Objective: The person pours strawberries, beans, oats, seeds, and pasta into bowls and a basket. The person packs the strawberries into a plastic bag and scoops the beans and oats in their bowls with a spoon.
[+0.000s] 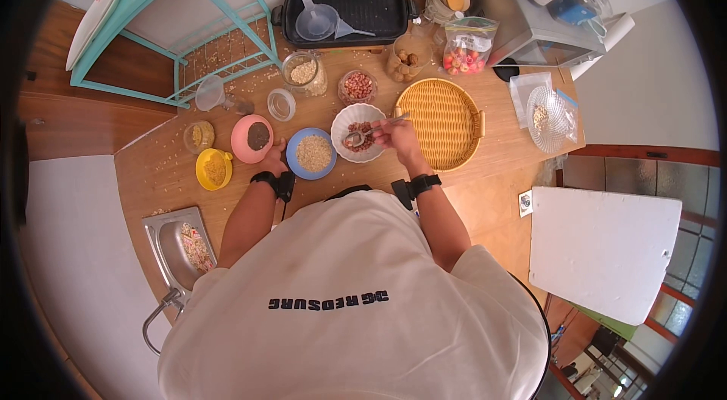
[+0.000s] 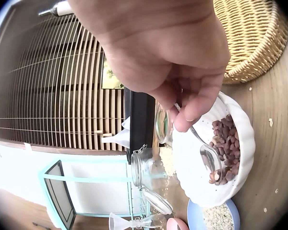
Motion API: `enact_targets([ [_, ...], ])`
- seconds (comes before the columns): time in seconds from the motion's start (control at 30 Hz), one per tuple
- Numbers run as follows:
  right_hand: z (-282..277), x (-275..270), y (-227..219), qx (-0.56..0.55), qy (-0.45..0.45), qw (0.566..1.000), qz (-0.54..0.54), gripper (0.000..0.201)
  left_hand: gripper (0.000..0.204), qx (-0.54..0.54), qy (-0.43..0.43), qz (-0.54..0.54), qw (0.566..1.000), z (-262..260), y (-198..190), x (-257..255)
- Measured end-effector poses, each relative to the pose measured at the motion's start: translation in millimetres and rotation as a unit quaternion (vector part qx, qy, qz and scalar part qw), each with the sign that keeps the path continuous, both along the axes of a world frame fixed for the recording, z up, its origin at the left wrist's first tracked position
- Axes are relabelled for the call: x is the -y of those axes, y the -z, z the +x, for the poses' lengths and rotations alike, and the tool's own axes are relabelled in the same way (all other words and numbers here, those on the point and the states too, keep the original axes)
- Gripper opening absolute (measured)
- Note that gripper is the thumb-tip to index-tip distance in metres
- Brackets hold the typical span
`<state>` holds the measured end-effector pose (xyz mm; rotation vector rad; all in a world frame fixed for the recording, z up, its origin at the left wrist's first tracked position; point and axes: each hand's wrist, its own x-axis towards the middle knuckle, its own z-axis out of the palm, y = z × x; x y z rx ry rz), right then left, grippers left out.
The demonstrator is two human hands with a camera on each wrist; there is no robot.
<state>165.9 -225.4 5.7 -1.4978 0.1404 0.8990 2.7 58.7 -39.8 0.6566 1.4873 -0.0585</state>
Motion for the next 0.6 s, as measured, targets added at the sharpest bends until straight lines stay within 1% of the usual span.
enact_targets([
  [0.07,1,3,0,-0.006,0.009,1.000,0.012,0.027,0.043,0.000,0.005,-0.002,1.000,0,6,-2],
  [0.17,8,10,5,-0.030,0.017,0.999,0.036,0.028,0.047,-0.030,0.006,0.002,1.000,5,-9,2],
  [0.23,14,11,5,-0.048,0.017,0.997,0.049,0.028,0.050,-0.077,-0.005,-0.007,0.997,8,-16,3],
  [0.3,20,10,3,-0.098,0.073,0.974,0.189,0.027,0.052,-0.066,0.000,-0.011,0.998,7,-25,5],
  [0.33,23,8,-1,-0.097,0.073,0.974,0.189,0.027,0.054,-0.054,0.005,-0.015,0.998,7,-27,6],
  [0.37,26,6,-4,-0.108,0.105,0.966,0.211,0.025,0.054,-0.054,0.005,-0.015,0.998,6,-26,6],
  [0.4,29,6,-7,-0.118,0.138,0.956,0.233,0.024,0.053,-0.050,0.030,-0.003,0.998,4,-23,4],
  [0.43,30,5,-11,-0.118,0.138,0.956,0.232,0.024,0.053,-0.047,0.055,0.010,0.997,3,-21,3],
  [0.47,31,4,-14,-0.110,0.134,0.962,0.211,0.024,0.053,-0.047,0.054,0.009,0.997,3,-18,3],
  [0.53,32,5,-14,-0.102,0.129,0.968,0.188,0.024,0.050,-0.036,0.027,0.010,0.999,4,-21,3],
  [0.57,31,7,-15,-0.073,0.110,0.980,0.148,0.023,0.050,-0.037,0.025,0.010,0.999,4,-22,4],
  [0.6,30,7,-15,-0.045,0.091,0.989,0.107,0.023,0.049,-0.029,0.012,0.014,0.999,5,-31,8],
])
